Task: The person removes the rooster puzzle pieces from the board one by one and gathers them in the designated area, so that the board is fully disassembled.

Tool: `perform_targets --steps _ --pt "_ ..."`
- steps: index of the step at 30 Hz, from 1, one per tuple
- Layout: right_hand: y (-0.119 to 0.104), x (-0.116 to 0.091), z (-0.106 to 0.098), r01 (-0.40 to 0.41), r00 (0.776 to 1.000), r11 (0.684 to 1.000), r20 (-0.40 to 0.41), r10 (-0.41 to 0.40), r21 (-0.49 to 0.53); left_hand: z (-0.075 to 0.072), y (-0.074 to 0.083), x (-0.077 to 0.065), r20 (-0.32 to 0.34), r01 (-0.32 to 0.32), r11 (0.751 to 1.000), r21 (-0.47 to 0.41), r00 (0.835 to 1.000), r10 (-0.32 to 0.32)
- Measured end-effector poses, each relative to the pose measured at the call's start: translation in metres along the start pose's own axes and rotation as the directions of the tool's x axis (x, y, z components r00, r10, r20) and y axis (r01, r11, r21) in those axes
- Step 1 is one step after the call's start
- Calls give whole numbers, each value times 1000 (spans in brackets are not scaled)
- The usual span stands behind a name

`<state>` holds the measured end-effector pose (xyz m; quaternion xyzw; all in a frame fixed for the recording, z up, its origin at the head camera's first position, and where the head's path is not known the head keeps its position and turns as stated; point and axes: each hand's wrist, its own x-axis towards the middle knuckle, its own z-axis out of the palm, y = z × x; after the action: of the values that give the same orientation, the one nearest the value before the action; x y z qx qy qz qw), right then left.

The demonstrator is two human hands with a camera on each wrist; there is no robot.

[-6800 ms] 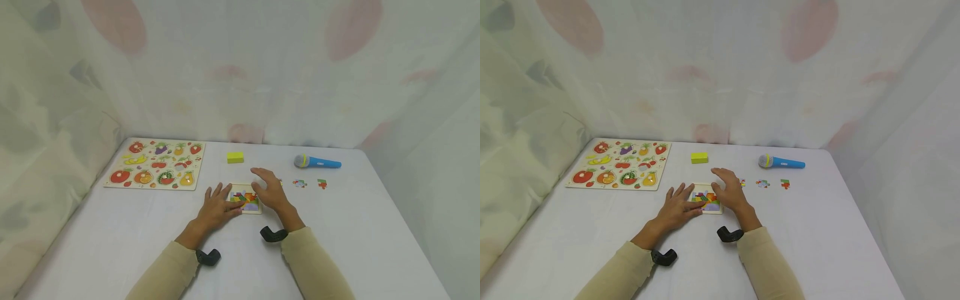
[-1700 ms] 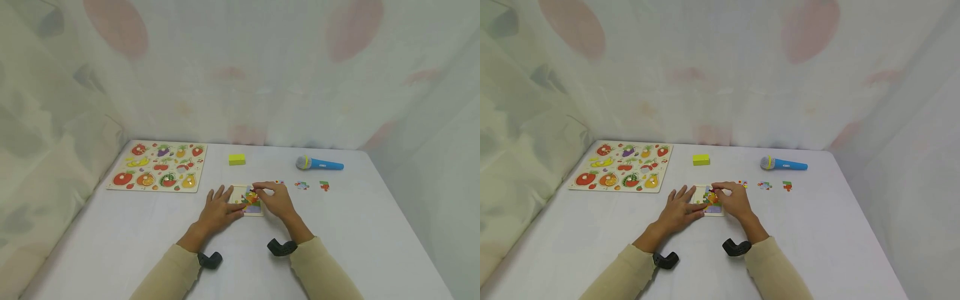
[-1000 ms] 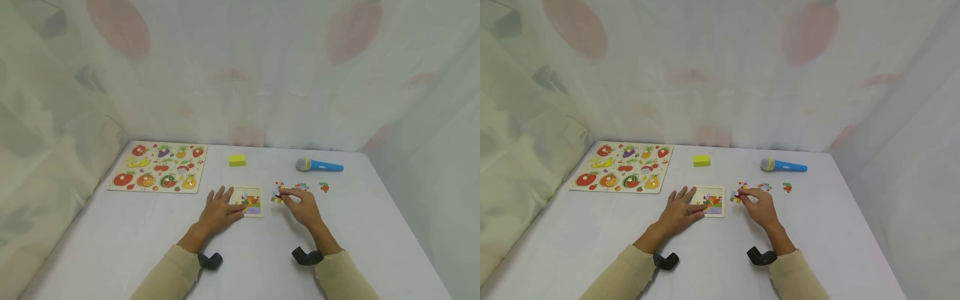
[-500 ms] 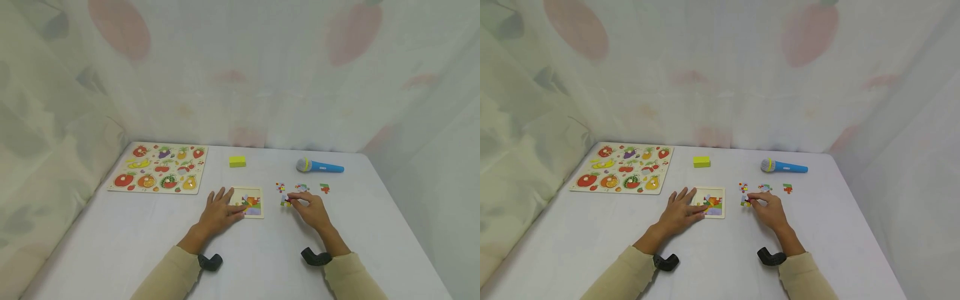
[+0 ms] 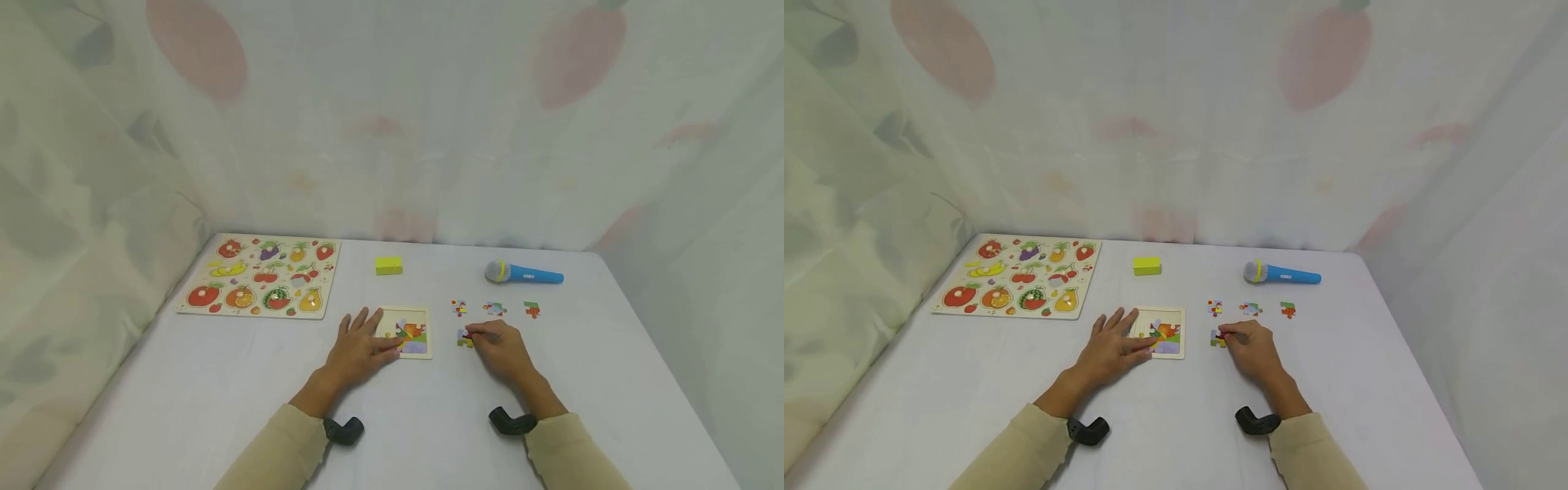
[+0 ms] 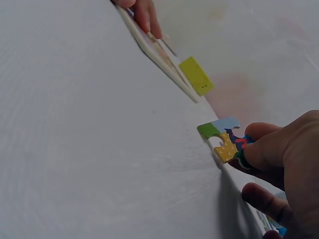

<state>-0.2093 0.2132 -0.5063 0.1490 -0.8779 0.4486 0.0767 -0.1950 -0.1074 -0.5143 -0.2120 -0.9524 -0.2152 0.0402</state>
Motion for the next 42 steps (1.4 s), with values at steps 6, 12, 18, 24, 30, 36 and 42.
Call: perform_targets --steps 6,12,18,24,30,36,42 --pt "4 2 4 45 999 998 -13 -46 -41 -1 0 -1 -10 -13 1000 9 1000 13" --pt "5 2 6 58 998 998 -32 -59 -34 -1 -1 -1 -10 -13 1000 8 1000 13" --pt "5 3 3 64 997 997 -49 -65 -31 1 -2 -1 -12 -15 1000 18 1000 15" --pt "-2 3 -6 10 999 999 -37 -12 -51 3 -1 0 -16 -24 1000 11 1000 24" --pt "-14 8 -11 34 998 999 -46 -36 -31 2 -1 0 -11 -24 999 26 1000 24" --pt "-28 12 -14 106 992 994 -61 -106 -10 1 -2 1 -5 -18 1000 22 1000 18" --pt "-42 14 -12 136 989 990 -67 -133 34 2 -2 1 -4 -16 999 33 1000 16"
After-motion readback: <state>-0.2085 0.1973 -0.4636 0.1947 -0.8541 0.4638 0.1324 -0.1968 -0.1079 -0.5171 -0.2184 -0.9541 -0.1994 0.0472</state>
